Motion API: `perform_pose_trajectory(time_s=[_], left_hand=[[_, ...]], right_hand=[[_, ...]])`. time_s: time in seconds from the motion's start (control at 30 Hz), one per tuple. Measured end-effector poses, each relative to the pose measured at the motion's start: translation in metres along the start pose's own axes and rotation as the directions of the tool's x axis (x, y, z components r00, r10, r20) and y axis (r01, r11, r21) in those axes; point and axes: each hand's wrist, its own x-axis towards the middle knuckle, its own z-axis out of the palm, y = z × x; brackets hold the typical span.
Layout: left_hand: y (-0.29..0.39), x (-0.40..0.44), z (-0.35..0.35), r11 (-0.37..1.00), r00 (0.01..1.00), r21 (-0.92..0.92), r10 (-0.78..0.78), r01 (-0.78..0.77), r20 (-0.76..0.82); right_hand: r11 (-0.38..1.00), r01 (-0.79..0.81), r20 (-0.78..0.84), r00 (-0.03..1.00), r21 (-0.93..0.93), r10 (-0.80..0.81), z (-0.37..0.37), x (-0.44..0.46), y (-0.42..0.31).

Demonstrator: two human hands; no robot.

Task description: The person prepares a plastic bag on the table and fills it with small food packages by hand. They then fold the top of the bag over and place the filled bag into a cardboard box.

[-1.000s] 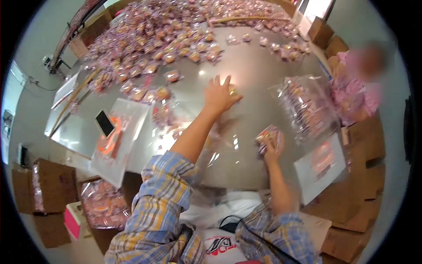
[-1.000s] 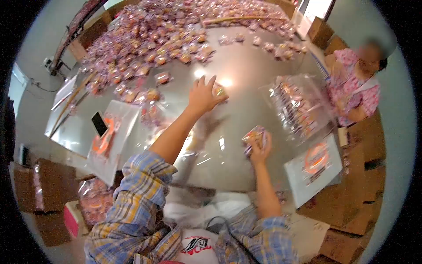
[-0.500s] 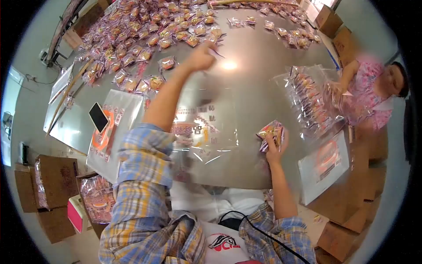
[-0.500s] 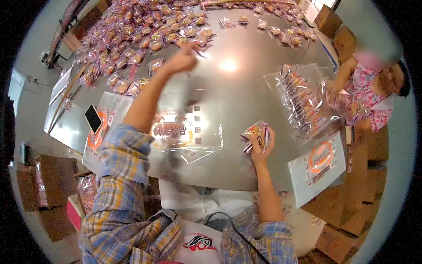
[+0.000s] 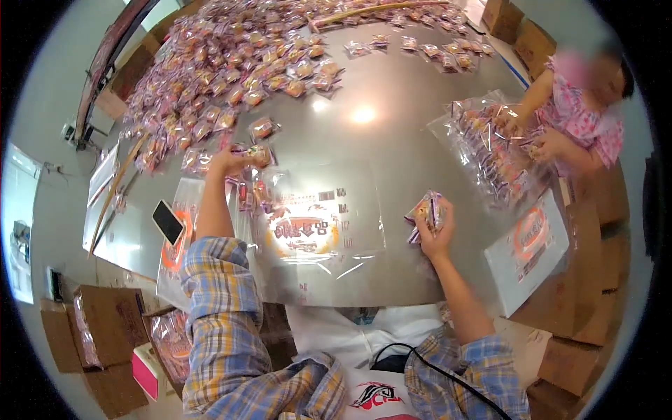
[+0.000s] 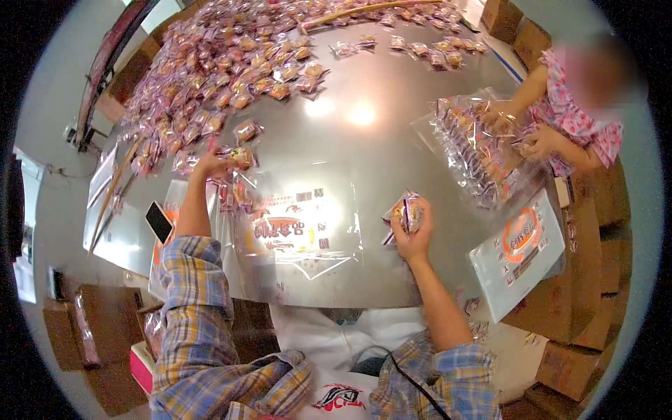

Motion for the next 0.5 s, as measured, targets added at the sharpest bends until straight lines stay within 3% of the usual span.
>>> perform_pose_trajectory(time_s=[0.03,0.13,0.17,0.27,0.3,0.4,0.5], left_hand=[[0.008,0.005,0.0,0.995,1.0,-0.101,0.02,-0.019,0.008],[0.051,-0.017,-0.013,0.992,0.991,0.044,0.118,-0.116,-0.06],[0.05,-0.01,-0.004,0.981,0.967,0.073,0.188,-0.178,-0.171],[0.076,-0.029,-0.005,0.953,0.934,0.173,0.283,-0.248,-0.217],[0.076,-0.026,-0.007,0.952,0.94,0.12,0.299,-0.281,-0.166],[0.09,-0.043,-0.025,0.908,0.927,0.255,0.363,-0.331,-0.09],[0.059,-0.001,-0.029,0.891,0.895,0.118,0.445,-0.438,-0.034]], right_hand=[[1.0,0.0,-0.004,1.0,0.017,0.0,0.0,0.002,-0.002],[0.999,0.007,-0.009,1.0,0.033,-0.007,0.001,0.0,-0.005],[1.0,0.018,-0.015,1.0,0.012,-0.018,0.001,0.0,-0.005],[0.999,-0.026,0.011,1.0,0.019,0.026,-0.001,0.0,-0.003],[0.998,-0.055,0.031,0.998,0.032,0.054,-0.002,0.0,-0.002],[0.991,-0.101,0.028,0.995,0.092,0.099,-0.003,-0.004,-0.004],[0.997,-0.063,0.034,0.998,0.052,0.061,-0.004,-0.001,-0.009]])
